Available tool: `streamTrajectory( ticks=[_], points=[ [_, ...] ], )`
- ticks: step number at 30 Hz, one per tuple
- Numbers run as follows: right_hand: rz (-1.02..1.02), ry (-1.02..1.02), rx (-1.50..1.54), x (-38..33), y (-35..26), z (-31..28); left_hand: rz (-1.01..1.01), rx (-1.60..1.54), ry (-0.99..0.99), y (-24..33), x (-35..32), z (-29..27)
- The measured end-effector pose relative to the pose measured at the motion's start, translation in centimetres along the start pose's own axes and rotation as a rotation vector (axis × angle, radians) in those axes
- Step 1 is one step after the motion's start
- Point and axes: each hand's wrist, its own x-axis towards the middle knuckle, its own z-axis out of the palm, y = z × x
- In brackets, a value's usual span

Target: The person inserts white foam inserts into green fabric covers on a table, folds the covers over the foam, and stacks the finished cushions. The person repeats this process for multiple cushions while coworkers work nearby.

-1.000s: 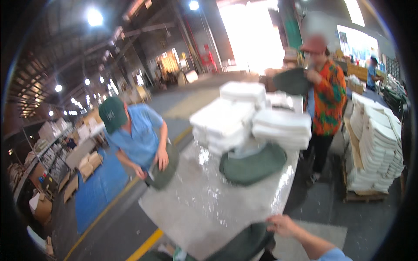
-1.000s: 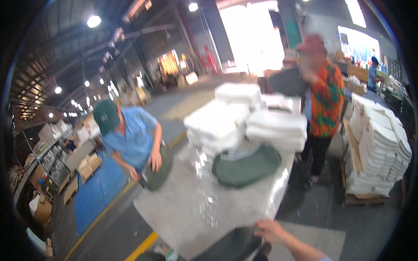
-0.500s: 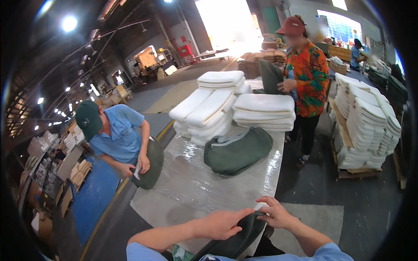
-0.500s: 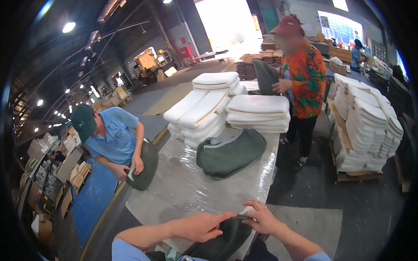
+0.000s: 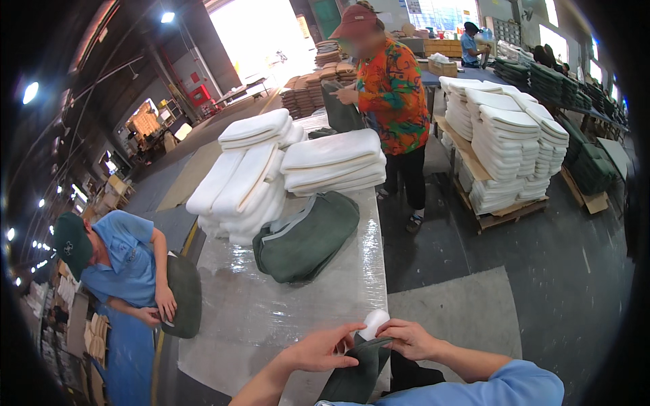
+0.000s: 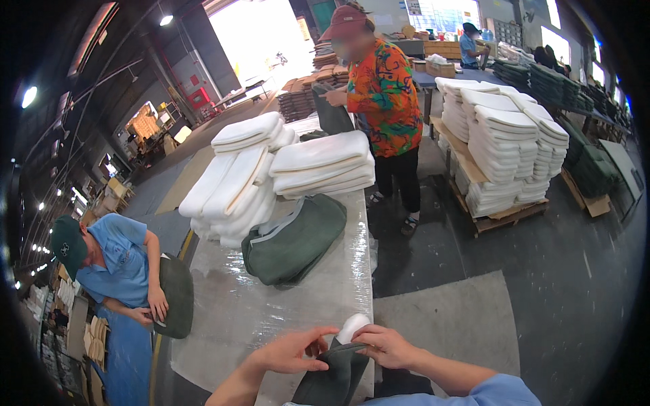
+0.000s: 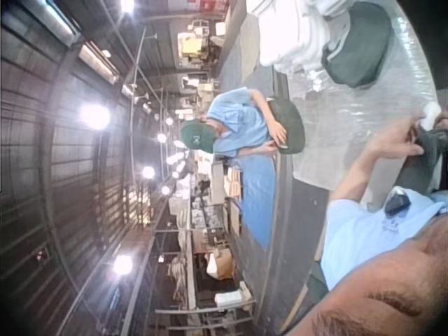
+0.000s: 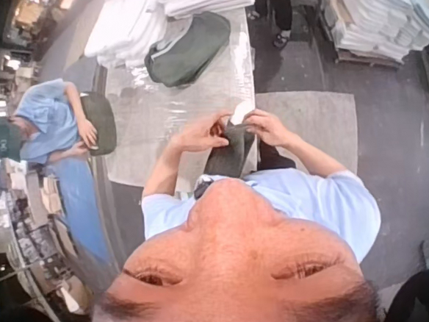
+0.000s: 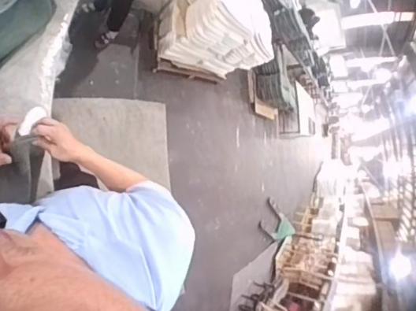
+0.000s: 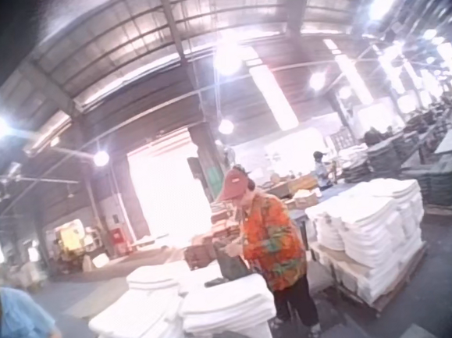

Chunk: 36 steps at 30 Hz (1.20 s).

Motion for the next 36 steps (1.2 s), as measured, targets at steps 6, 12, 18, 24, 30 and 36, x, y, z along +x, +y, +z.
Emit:
streamTrajectory(
  ticks=[6,12,18,24,30,36],
  points=[
    [0.003,-0.082,-0.076,2.0,-0.2,0.5,-0.073,-0.174,-0.133,2.2,-2.1,-1.0],
    [0.025,-0.135,0.048,2.9,-0.6,1.1,0.187,-0.465,-0.498,3.1,0.1,-0.6],
    [0.205,-0.129,1.293,-0.5,1.9,1.1,0.607,-0.892,-0.613,0.5,3.9,4.0],
    [0.829,-0.307,1.137,-4.2,4.4,2.4,0.5,-0.866,-0.48,2.2,3.8,6.9],
    [0.774,-0.638,1.317,-4.7,8.2,5.0,0.349,-0.829,-0.286,4.4,3.0,8.7],
    [0.651,-0.746,1.523,-5.0,7.2,3.9,0.018,-0.207,0.456,4.0,3.6,9.2]
  ],
)
